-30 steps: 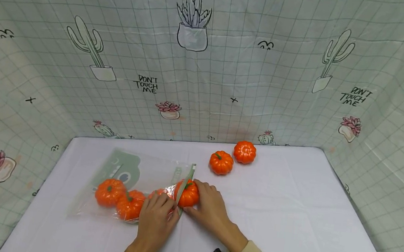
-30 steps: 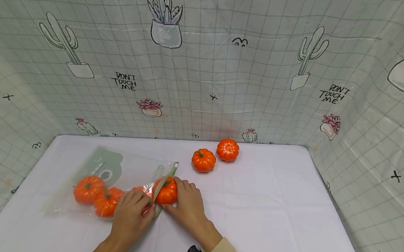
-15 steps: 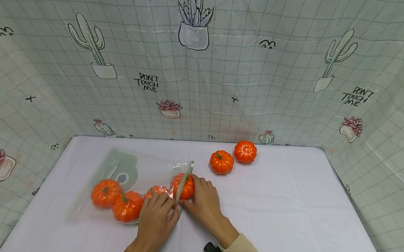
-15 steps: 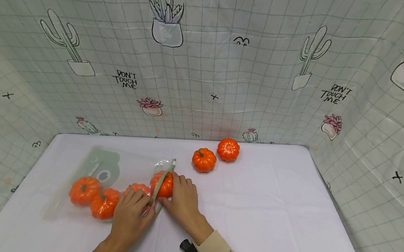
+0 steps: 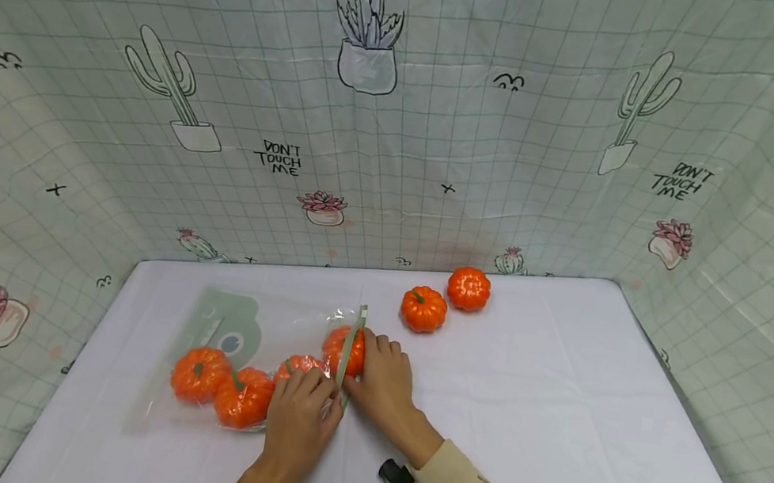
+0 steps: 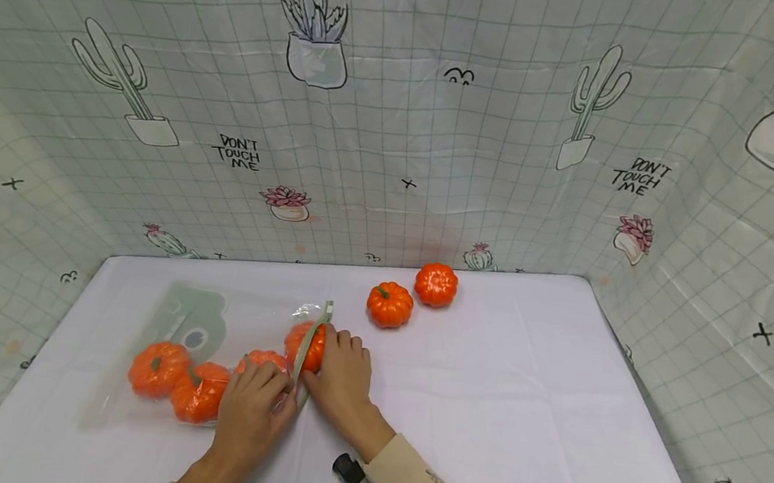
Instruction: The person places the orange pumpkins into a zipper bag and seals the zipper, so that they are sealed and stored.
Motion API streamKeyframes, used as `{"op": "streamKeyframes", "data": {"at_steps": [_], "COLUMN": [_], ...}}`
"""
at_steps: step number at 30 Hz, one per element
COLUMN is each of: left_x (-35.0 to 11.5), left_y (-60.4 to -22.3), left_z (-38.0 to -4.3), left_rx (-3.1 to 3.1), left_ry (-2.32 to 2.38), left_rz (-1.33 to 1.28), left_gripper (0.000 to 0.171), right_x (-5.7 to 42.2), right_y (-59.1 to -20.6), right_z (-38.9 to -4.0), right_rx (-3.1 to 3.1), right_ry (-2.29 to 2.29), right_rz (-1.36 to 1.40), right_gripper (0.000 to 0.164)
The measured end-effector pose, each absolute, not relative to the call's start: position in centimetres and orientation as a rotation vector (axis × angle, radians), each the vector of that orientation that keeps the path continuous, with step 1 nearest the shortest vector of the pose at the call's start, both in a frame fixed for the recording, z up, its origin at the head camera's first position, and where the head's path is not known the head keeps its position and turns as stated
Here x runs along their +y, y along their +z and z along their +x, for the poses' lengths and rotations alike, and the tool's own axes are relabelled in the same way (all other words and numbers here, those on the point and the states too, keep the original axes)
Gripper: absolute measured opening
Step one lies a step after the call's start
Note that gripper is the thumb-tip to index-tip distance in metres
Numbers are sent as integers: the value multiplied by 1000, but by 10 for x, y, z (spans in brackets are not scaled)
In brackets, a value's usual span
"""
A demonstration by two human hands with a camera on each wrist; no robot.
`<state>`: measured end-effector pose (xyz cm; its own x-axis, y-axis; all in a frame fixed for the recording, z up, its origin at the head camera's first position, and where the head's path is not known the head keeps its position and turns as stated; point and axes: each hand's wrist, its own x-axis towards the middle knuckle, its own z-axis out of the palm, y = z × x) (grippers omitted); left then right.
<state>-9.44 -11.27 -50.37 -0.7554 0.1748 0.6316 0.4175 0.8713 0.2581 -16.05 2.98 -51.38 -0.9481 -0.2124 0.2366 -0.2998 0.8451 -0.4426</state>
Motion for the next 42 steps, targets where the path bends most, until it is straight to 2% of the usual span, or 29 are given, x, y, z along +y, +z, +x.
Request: {"op": "streamKeyframes", "data": {"at_steps": [7, 15, 30, 42], "left_x": [-113, -114, -115, -116], "left_y": [-505, -504, -504, -502], "left_z": [-95, -95, -94, -95], "left_rx": [-2397, -2388, -2412, -2409], "left_ry": [-492, -482, -452, -442], "left_rz": [-437, -447, -473, -477], "left_gripper": [23, 26, 23, 24], "right_x": [33, 44, 37, 37], "right_y": [-517, -519, -519, -517], "right_z": [-159, -158, -163, -167], "right_rx": [-2854, -2811, -2839, -2864], "right_ry": [764, 760, 785, 783], "right_rz": [434, 471, 465, 478], "right_gripper": [80, 67, 64, 55]}}
